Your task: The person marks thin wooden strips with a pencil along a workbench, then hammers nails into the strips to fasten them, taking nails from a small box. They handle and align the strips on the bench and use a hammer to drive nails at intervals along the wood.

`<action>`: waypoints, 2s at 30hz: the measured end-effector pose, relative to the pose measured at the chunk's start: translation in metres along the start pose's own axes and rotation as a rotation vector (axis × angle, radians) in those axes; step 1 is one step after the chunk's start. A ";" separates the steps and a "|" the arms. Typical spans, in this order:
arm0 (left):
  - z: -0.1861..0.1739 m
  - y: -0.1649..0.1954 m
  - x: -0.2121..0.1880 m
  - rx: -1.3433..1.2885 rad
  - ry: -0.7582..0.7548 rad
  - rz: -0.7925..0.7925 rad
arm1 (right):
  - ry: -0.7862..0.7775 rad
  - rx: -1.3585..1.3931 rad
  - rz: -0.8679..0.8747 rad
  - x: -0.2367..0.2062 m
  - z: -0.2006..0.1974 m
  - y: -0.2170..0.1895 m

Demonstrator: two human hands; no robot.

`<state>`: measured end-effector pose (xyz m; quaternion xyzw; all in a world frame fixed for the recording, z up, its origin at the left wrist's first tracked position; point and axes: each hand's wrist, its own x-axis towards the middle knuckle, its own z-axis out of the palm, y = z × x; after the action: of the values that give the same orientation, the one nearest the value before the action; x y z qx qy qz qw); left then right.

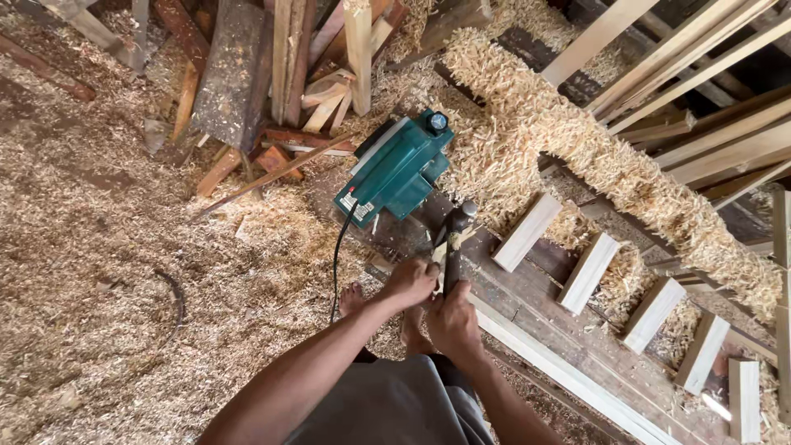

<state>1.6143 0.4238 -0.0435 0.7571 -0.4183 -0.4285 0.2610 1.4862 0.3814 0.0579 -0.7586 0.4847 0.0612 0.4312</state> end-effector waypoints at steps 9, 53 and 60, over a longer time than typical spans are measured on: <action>-0.040 0.018 -0.040 -0.249 -0.119 -0.186 | -0.626 0.132 0.603 0.066 -0.148 -0.098; -0.032 -0.009 -0.040 -0.630 0.426 0.070 | 0.570 0.049 -1.046 -0.015 -0.037 -0.053; -0.021 -0.006 0.006 -0.774 0.463 -0.079 | 0.531 0.512 -0.704 0.105 -0.060 -0.046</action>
<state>1.6365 0.4226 -0.0403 0.6950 -0.1286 -0.3824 0.5951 1.5577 0.2738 0.0688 -0.7353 0.2921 -0.4036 0.4595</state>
